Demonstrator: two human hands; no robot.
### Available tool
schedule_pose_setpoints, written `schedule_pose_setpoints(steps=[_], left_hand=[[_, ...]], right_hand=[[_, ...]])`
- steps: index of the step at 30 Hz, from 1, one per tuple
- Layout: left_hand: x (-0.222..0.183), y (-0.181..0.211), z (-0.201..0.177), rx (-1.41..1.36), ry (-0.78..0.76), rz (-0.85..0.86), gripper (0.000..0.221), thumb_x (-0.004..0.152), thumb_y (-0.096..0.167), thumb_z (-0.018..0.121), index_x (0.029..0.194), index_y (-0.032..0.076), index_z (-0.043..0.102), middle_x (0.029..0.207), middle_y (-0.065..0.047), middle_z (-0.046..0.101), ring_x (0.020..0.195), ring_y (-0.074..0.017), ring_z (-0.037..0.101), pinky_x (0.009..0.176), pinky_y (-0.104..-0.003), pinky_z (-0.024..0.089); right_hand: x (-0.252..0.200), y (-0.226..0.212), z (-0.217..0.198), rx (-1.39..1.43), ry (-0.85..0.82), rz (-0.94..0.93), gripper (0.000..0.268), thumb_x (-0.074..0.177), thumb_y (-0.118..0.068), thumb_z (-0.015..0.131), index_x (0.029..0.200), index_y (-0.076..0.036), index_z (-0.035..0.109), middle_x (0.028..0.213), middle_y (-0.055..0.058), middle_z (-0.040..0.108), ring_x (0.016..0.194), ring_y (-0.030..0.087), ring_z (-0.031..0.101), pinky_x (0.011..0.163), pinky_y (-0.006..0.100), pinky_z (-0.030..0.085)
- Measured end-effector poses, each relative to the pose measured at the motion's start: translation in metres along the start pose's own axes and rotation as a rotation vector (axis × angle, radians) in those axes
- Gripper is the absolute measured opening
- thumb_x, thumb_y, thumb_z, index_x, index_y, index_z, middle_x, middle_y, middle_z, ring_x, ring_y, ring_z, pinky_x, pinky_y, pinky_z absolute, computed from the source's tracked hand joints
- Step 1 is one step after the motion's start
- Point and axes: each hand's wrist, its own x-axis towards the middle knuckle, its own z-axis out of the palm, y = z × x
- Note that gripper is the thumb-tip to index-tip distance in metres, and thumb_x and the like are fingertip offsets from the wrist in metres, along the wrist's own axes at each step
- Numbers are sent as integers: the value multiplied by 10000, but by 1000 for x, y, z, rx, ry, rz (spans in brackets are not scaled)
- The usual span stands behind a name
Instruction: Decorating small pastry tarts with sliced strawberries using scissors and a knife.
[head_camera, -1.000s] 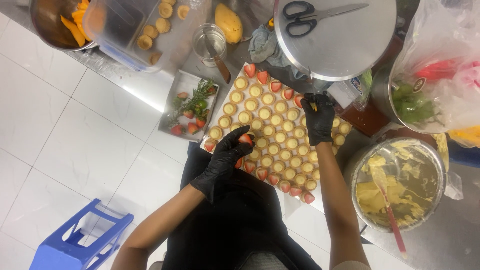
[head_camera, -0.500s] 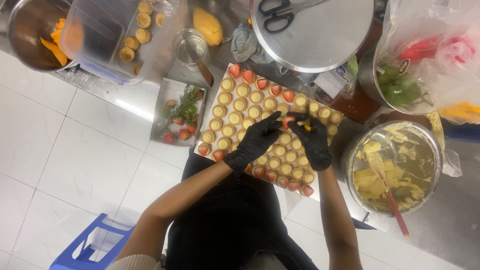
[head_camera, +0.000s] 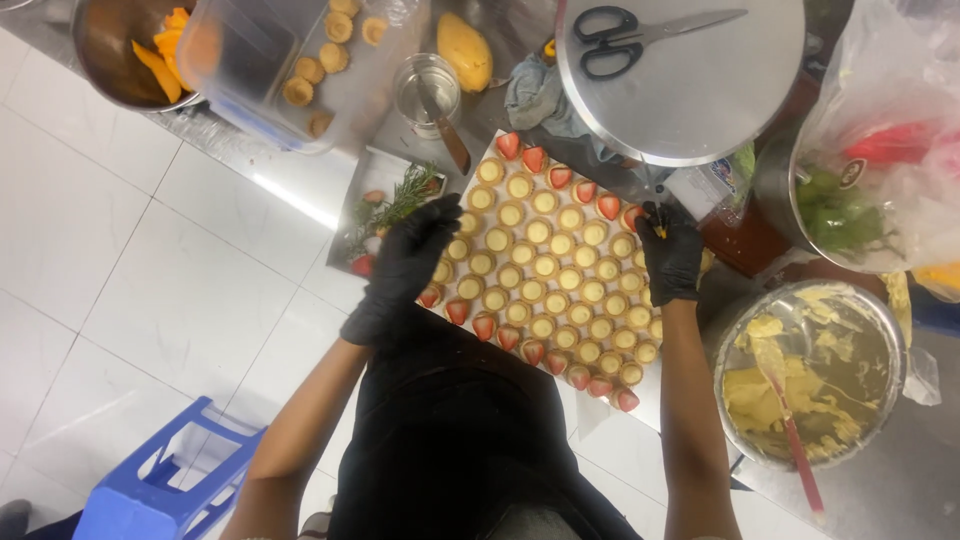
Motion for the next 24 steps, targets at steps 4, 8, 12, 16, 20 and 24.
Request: schedule_pose_setpoints(steps=[4, 8, 12, 16, 20, 24], left_hand=[[-7, 7, -61, 332, 214, -26, 254, 1012, 120, 647, 1257, 82, 698, 1158, -119, 762, 1047, -173, 720, 931, -299, 565], [10, -38, -88, 989, -20, -78, 189, 988, 189, 661, 1148, 119, 734, 1105, -117, 749, 991, -256, 716, 876, -374, 577], [40, -95, -68, 562, -108, 178, 236, 967, 200, 652, 1159, 72, 701, 1009, -160, 712, 896, -289, 711, 825, -418, 569], [58, -79, -32, 489, 203, 289, 179, 986, 205, 704, 1083, 58, 678, 969, -180, 659, 901, -337, 671, 795, -454, 546], [70, -90, -23, 795, 333, 337, 324, 847, 158, 741, 1138, 55, 640, 1079, -198, 627, 991, -402, 593, 844, -506, 510], [80, -110, -21, 844, 363, 256, 321, 883, 218, 772, 1138, 75, 640, 1076, -183, 639, 996, -389, 597, 846, -513, 506]], right_hand=[[-16, -27, -1, 464, 49, 45, 391, 918, -45, 752, 1285, -12, 623, 1164, 43, 685, 1069, 150, 660, 910, 304, 545], [-46, -70, -5, 339, 172, 61, 422, 978, 5, 733, 1386, -26, 629, 1251, 43, 696, 1054, 138, 641, 909, 295, 538], [-78, -103, 15, 446, 136, 50, 355, 997, -10, 733, 1347, -43, 681, 1194, 51, 695, 1019, 106, 609, 889, 286, 522], [-103, -151, 18, 413, 40, 16, 344, 981, -32, 726, 1321, -58, 678, 1188, 51, 709, 1062, 109, 638, 916, 279, 530], [-122, -163, 20, 346, -32, 9, 339, 959, -51, 725, 1295, -67, 678, 1183, 51, 719, 1089, 112, 667, 932, 278, 541], [-135, -167, 23, 366, -95, 152, 359, 960, -58, 726, 1316, -80, 687, 1168, 54, 731, 1071, 111, 664, 920, 283, 544]])
